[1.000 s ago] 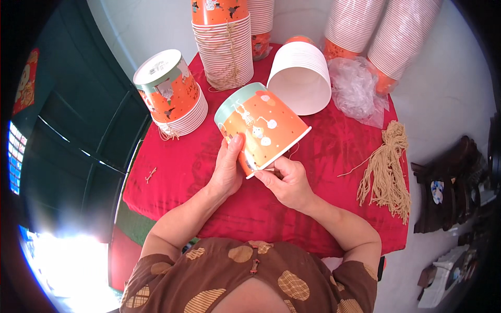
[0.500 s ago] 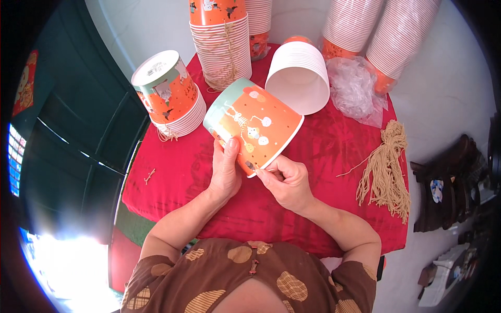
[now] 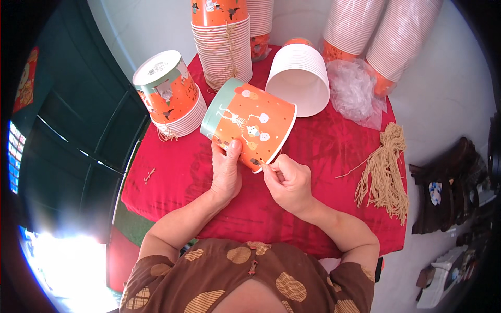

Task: Attaching strings to paper buckets to create decorations.

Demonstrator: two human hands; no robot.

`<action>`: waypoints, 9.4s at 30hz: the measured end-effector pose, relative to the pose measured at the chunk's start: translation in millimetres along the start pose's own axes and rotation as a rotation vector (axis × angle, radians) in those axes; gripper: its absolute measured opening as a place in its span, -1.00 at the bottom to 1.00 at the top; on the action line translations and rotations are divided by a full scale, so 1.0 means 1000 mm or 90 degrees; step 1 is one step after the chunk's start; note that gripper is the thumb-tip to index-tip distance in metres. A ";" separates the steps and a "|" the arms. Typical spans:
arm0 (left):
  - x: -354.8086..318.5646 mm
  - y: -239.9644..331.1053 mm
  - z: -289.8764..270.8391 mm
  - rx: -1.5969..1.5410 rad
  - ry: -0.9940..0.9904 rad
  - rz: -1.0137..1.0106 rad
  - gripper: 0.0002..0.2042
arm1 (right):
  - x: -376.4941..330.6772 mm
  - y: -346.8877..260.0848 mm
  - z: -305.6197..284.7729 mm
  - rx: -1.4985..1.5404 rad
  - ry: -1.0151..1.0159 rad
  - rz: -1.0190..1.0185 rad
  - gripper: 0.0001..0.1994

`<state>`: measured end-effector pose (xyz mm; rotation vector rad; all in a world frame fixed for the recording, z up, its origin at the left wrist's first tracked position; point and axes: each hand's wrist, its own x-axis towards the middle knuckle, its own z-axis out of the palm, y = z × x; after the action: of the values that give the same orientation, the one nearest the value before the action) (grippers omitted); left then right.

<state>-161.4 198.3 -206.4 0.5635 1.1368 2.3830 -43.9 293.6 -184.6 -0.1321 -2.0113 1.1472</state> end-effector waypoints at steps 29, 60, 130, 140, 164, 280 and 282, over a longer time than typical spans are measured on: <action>-0.011 0.000 -0.012 0.483 -0.292 0.175 -0.76 | 0.004 0.034 -0.003 -0.170 0.008 -0.238 -0.78; -0.003 0.002 -0.014 0.564 -0.281 0.316 -0.93 | 0.005 0.040 -0.002 -0.154 -0.021 -0.245 -0.85; 0.019 0.040 -0.026 0.632 -0.136 0.573 -0.59 | -0.015 0.050 0.010 -0.487 -0.257 -0.299 -0.94; 0.015 0.039 -0.016 0.699 -0.232 0.601 -0.55 | 0.013 0.017 -0.020 -0.016 -0.101 -0.141 -0.92; -0.003 0.024 -0.005 0.694 -0.269 0.633 -0.52 | 0.022 0.014 -0.031 0.625 -0.191 0.326 -0.81; 0.006 0.078 0.058 0.514 -0.614 0.177 -0.79 | -0.038 -0.047 -0.039 0.574 0.085 0.409 -0.85; 0.006 0.079 0.059 0.506 -0.616 0.174 -0.79 | -0.037 -0.046 -0.038 0.588 0.069 0.422 -0.84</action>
<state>-151.4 193.0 -108.8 1.9418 1.4826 1.3423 20.2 275.6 -161.0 -0.3847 -1.1762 2.3105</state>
